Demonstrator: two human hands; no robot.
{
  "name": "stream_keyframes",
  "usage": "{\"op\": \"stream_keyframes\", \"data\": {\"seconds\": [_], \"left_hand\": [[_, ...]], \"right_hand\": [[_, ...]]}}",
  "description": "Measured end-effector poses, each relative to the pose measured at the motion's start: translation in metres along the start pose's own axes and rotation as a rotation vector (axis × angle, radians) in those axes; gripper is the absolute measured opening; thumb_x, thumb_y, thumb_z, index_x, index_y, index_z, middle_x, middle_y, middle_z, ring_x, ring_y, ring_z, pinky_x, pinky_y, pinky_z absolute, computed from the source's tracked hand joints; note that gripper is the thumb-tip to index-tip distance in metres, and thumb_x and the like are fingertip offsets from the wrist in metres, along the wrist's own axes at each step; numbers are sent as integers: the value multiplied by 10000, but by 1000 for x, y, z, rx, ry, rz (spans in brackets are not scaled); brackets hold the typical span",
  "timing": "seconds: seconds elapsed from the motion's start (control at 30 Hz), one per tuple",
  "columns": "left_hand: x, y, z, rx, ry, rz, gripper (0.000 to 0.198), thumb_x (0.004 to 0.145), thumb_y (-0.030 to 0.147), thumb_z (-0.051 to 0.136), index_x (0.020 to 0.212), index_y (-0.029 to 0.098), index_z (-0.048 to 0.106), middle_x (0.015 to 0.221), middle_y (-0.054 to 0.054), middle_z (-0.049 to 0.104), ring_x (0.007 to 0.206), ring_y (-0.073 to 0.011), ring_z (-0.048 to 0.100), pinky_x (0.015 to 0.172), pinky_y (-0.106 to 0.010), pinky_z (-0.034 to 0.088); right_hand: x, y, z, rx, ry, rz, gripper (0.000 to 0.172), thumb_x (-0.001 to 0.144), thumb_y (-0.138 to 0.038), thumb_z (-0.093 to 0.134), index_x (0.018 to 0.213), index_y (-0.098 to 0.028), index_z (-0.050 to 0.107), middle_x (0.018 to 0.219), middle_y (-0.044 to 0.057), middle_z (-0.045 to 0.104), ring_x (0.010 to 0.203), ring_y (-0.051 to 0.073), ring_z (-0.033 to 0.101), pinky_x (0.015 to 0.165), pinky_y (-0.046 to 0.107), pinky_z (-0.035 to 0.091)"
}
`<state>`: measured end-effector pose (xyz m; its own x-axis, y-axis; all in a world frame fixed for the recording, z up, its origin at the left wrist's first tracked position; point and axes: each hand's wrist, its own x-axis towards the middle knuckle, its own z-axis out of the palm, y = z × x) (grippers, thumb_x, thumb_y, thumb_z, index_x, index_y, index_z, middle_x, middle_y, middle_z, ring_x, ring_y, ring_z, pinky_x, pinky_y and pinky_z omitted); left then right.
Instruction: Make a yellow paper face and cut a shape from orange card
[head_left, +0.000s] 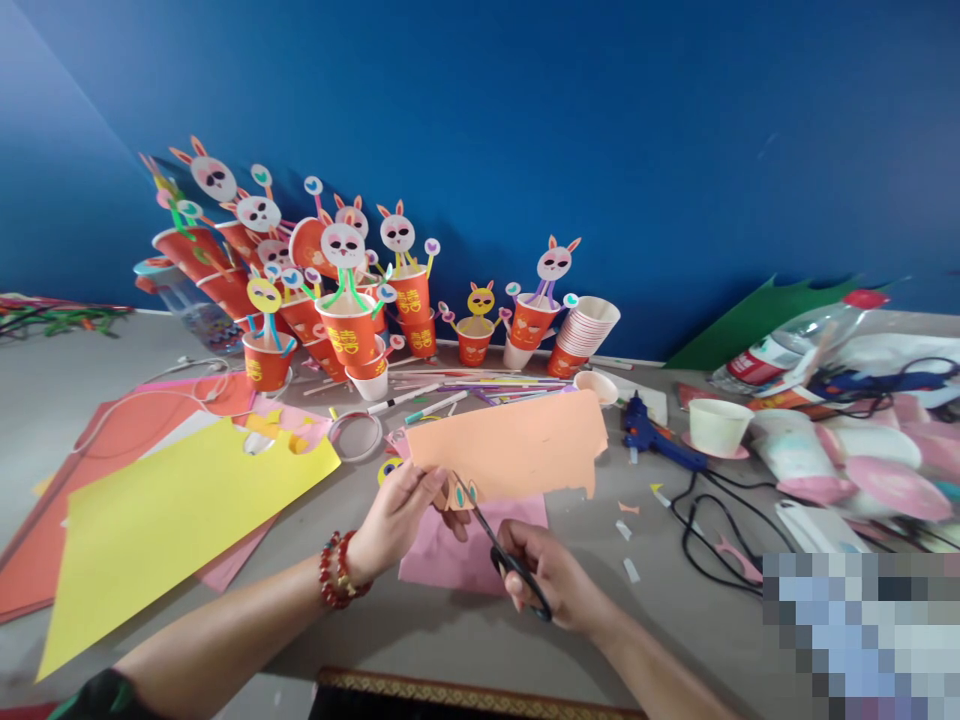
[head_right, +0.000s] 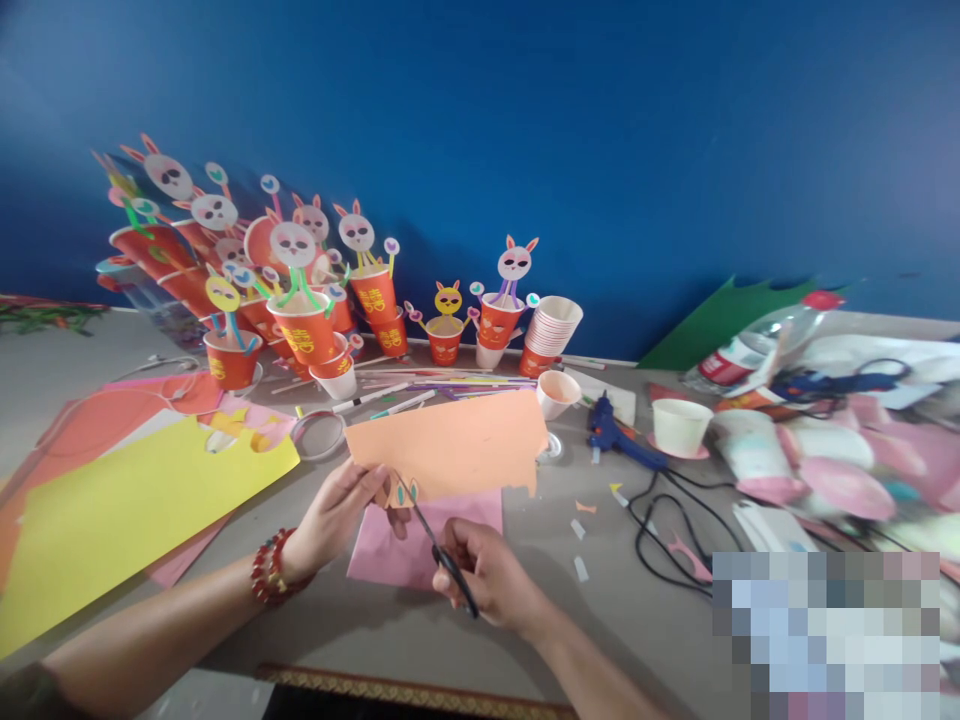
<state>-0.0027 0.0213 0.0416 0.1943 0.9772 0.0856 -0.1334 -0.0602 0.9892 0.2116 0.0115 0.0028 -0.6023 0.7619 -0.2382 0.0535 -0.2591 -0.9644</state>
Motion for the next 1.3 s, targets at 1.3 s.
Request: {"op": "stream_keyframes", "data": {"seconds": [1.3], "left_hand": [[-6,-5,10,109,47,167,266,1016,364,425,873,165,530,707,-48,714,593,-157,703,609,-256,535]], "right_hand": [[-1,-2,1,72,-49,-37,659,611,-773,720,736,-194,431,583,-44,512,471,74,464,470,191,324]]}}
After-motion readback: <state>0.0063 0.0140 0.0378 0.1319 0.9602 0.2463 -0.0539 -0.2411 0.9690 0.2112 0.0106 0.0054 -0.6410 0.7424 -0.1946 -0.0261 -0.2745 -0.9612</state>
